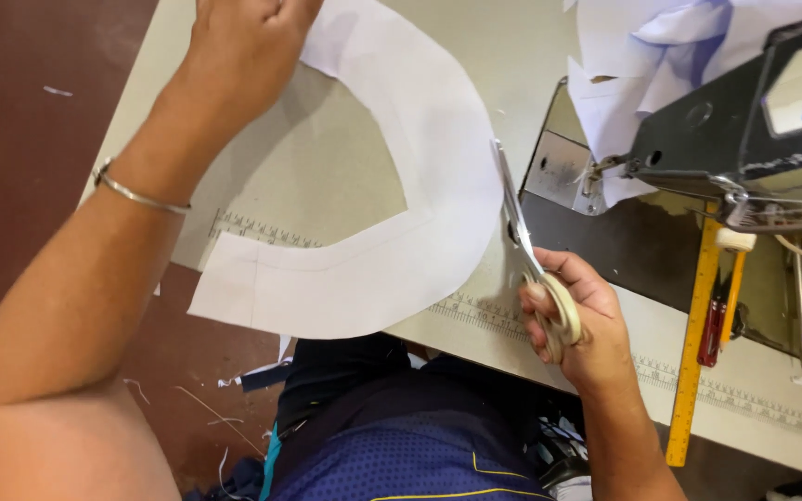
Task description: Cutting a curved piece of white fabric using scissors on a workbench next to a sewing machine.
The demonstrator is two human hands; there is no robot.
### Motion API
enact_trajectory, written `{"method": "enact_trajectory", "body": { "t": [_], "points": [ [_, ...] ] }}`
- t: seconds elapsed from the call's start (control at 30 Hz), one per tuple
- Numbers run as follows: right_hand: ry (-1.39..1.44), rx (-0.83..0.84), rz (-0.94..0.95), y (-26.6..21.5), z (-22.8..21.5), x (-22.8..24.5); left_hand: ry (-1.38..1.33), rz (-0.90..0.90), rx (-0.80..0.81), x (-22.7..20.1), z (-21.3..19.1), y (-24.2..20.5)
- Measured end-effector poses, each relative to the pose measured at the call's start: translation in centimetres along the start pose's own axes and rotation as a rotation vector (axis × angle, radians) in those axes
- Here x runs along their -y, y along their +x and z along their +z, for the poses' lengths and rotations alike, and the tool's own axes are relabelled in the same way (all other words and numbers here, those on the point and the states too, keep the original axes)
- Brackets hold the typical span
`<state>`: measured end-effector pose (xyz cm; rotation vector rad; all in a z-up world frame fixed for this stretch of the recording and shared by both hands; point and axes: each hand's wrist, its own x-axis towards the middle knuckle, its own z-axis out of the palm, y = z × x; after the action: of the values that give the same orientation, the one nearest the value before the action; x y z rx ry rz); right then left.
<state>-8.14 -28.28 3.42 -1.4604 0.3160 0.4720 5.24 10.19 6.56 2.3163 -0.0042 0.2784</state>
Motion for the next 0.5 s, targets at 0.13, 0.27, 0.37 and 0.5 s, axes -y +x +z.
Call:
{"method": "enact_trajectory", "body": {
  "t": [0.13,0.27,0.37,0.5],
  "points": [
    [0.007,0.095,-0.111,-0.3,-0.2,-0.7,0.119,-0.082,0.002,2.6,-2.7,-4.0],
    [-0.094,0.037,-0.083,-0.9,0.5,0.0,0.259,-0.168,0.038,4.2,-4.5,-8.0],
    [-0.088,0.079,-0.127,-1.1,0.8,0.4,0.331,-0.161,0.091,3.3,-3.6,-8.0],
    [-0.093,0.058,-0.132,-0.9,0.3,0.1,0.401,-0.101,0.189,1.0,-0.6,-6.3]
  ]
}}
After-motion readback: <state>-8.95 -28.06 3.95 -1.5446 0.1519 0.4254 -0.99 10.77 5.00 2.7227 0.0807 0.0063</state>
